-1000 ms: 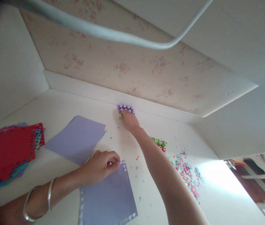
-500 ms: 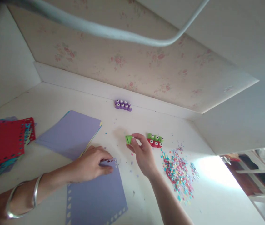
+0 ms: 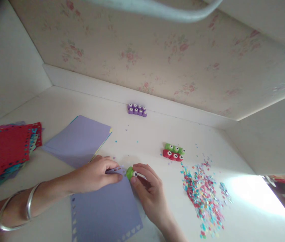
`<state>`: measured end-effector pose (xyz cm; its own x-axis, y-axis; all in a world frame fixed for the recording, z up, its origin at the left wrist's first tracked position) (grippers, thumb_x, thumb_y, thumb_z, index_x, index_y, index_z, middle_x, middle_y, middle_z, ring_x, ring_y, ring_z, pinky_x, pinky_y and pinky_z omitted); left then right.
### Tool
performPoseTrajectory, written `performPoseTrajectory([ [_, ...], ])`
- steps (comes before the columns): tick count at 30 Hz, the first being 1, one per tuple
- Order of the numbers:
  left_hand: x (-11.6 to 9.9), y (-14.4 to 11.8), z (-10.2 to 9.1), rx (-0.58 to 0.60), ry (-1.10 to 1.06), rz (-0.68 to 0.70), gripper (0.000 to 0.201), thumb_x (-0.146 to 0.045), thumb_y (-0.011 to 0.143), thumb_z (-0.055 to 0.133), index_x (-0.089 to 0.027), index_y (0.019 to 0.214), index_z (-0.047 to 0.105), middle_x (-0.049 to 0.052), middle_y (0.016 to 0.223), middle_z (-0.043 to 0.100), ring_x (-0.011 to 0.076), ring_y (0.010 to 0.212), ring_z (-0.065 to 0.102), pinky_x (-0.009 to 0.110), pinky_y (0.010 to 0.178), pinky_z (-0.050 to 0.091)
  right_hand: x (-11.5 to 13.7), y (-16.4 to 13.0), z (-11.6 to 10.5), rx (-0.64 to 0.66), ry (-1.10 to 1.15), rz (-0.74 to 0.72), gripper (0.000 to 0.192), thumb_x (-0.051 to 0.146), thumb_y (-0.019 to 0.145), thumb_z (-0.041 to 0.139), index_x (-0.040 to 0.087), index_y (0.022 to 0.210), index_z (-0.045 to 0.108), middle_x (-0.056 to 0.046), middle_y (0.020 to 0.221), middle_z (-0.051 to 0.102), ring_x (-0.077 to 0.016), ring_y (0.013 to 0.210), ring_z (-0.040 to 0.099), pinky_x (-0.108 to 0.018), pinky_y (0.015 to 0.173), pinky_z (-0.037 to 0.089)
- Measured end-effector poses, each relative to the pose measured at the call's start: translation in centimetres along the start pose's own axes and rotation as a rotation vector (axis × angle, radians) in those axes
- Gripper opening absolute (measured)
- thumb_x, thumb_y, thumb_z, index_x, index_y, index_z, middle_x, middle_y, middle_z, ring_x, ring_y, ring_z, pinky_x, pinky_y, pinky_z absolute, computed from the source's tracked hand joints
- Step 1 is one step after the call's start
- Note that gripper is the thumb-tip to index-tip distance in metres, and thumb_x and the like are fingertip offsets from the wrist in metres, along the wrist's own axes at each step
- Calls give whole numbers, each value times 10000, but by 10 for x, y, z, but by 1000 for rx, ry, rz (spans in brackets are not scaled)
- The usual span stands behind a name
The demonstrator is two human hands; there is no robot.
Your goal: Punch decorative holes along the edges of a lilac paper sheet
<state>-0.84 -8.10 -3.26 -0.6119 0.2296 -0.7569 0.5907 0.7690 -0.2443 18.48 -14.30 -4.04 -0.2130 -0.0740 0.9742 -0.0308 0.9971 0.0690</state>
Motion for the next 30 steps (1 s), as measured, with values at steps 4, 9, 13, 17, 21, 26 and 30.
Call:
performPoseTrajectory([
  [4,1,1,0,-4,7,20,305,-412,876,583,-193,664,596,-28,690,595,143,686,566,259,617,294,-1,-1,-2,2,-34,-30,191,254,886,691,313,1063,733,-69,1173,649,-203,1080,652,-287,838,618],
  [9,0,1,-1,-5,6,11,313,-385,865,590,-191,623,548,-28,661,570,143,673,564,260,606,290,4,-2,-4,-2,-167,-76,164,251,872,706,287,1028,739,-92,1139,660,-243,1072,654,-360,839,631],
  [13,-3,0,-3,0,1,15,297,-361,864,591,-198,618,556,-22,658,576,159,704,582,262,635,311,9,-4,-5,13,-340,-107,166,274,858,721,338,1011,738,-83,1122,673,-280,1048,665,-439,839,636],
  [17,-5,-1,-3,-8,1,35,269,-346,872,590,-208,642,602,-9,685,607,180,761,608,267,683,342,12,-4,-5,48,-382,-117,180,287,860,715,376,1016,734,-77,1111,684,-300,1018,680,-430,718,661],
  [21,-6,-1,-3,-9,24,44,257,-348,876,593,-215,659,632,-2,705,629,196,797,622,278,712,351,13,-3,-4,47,-370,-107,171,283,866,707,369,1010,735,-82,1121,687,-306,1016,682,-405,630,660],
  [26,-7,-1,-3,-3,50,41,280,-358,885,598,-211,648,619,-7,679,611,195,778,615,281,703,344,14,-4,-1,51,-374,-116,169,271,855,721,366,994,738,-78,1098,692,-293,987,690,-356,557,643],
  [30,-4,-2,1,-28,111,74,228,-378,906,603,-230,749,673,6,764,659,213,832,629,298,751,363,16,-6,2,45,-400,-139,144,281,843,728,342,973,743,-93,1060,688,-288,962,689,-282,401,572],
])
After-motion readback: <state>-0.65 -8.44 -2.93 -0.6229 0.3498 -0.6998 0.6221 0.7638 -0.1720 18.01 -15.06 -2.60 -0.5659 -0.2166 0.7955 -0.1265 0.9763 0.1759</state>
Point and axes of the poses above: each hand's wrist, its own y-axis towards the middle knuckle, its own z-axis out of the palm, x = y × z, the point moved 3 cm from there along y, towards the middle knuckle
